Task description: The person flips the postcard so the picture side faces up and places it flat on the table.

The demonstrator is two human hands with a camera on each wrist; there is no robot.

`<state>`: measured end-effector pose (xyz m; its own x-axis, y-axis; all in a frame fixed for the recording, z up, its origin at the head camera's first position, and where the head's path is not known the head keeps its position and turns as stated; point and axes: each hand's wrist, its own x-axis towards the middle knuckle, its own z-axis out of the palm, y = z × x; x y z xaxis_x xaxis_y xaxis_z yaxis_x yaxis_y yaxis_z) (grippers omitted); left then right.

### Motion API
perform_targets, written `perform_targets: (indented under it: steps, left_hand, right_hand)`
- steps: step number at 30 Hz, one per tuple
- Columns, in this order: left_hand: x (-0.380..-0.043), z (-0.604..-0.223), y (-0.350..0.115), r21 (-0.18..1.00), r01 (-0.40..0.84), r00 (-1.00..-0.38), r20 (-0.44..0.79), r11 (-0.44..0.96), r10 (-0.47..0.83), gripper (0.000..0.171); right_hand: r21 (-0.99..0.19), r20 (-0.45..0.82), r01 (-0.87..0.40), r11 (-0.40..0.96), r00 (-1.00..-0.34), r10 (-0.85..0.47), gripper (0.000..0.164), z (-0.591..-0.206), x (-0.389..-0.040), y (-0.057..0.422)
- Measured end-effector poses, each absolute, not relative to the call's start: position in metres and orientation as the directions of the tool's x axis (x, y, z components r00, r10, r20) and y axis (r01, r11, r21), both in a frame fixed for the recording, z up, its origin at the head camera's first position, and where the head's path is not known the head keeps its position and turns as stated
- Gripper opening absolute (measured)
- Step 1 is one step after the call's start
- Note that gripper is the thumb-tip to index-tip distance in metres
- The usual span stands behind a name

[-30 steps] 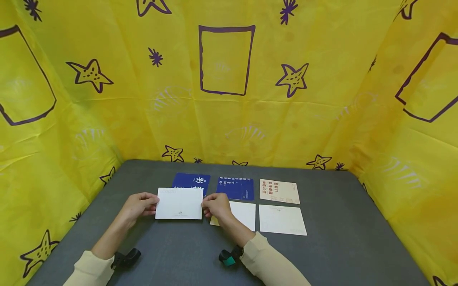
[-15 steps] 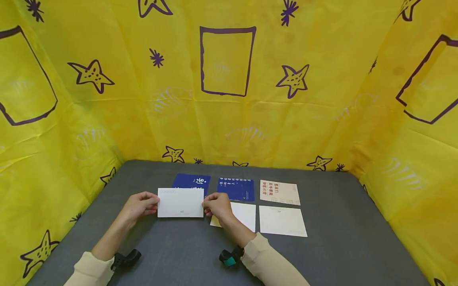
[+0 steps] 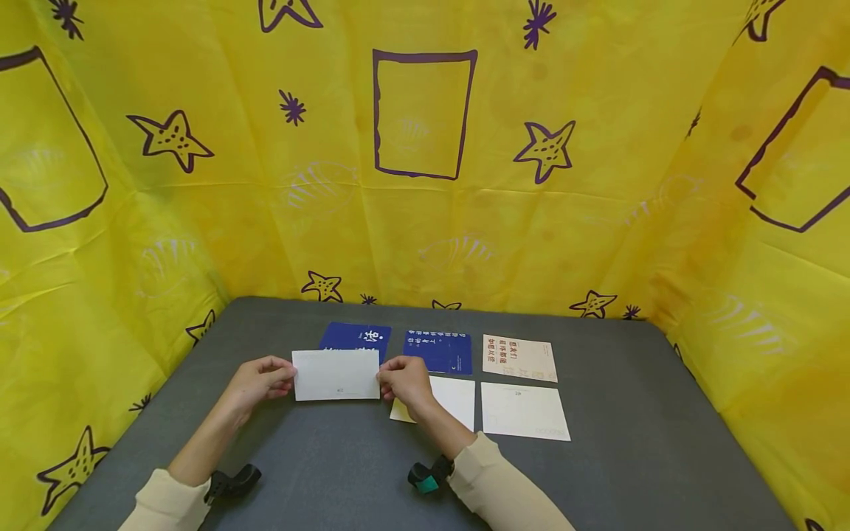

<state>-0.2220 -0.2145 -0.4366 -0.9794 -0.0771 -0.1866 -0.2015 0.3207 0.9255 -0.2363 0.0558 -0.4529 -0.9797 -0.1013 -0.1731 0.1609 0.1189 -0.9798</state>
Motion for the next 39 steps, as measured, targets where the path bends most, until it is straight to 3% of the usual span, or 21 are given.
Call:
perform_targets:
  steps: [21, 39]
  left_hand:
    - [-0.2202, -0.4393, -0.2154, 0.936, -0.199, -0.979, -0.18, 0.29, -0.093, 0.028]
    - [-0.221, -0.4395, -0.2104, 0.948, -0.171, -0.983, -0.148, 0.267, -0.105, 0.028]
  right_hand:
    - [-0.988, -0.123, 0.11, 0.112, -0.985, -0.119, 0.017, -0.4564, -0.236, 0.0556]
    - [-0.989, -0.121, 0.116, 0.09, -0.991, -0.061, 0.021, -0.4563, -0.2371, 0.0564]
